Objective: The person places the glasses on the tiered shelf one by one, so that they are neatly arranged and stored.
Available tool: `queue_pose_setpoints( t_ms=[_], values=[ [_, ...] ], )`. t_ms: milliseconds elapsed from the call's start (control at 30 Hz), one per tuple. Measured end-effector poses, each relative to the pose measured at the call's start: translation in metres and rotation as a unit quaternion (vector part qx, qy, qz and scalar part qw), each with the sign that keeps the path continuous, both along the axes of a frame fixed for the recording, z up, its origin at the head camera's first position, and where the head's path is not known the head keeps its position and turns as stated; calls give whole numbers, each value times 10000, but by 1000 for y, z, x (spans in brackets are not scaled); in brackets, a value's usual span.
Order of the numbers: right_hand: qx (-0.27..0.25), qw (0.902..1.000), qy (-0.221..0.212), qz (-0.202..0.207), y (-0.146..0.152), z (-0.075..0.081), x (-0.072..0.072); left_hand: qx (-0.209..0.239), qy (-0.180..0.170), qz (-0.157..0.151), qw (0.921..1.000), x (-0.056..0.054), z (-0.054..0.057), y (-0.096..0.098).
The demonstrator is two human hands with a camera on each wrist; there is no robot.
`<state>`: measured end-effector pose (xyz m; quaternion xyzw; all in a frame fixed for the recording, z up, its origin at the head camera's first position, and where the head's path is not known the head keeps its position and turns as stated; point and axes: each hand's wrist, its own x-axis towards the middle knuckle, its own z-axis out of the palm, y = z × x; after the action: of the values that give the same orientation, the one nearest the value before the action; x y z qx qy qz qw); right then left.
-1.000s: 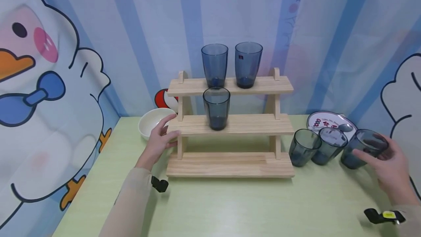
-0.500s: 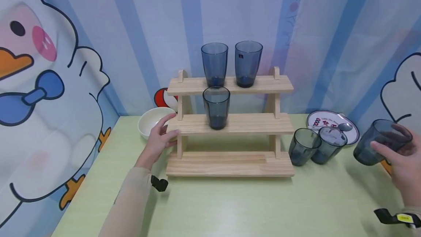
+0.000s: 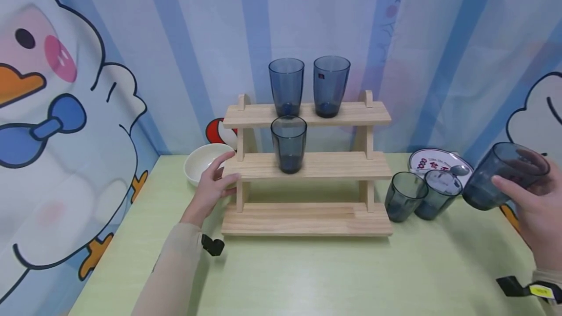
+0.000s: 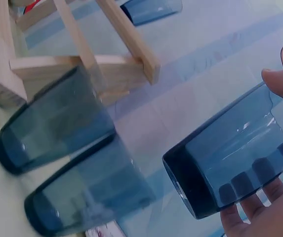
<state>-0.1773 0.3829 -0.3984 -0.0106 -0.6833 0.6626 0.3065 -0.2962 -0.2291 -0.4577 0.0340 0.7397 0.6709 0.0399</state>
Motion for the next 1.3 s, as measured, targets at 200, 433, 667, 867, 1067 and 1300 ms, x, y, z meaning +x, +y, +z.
queue_pose_setpoints(
  t_ms=[200,433,667,867,1067,1300],
  values=[
    [-230,9990,115,356,-22,18,-4,18,-31,-11,10000,0,-1,-1],
    [-258,9939,456,966,-45,32,-12,39,-67,4,10000,1,-2,-1],
    [-408,9821,500,1771,-65,43,-22,24,-37,-14,10000,1,-1,0],
    [-203,9765,295,2123,-84,48,-32,-6,-40,27,10000,1,-1,1],
    [152,9785,32,2059,-103,53,-42,-60,-26,117,9999,0,-1,2],
    [307,9756,31,2172,-123,56,-52,-106,-31,138,9998,0,1,1]
  ],
)
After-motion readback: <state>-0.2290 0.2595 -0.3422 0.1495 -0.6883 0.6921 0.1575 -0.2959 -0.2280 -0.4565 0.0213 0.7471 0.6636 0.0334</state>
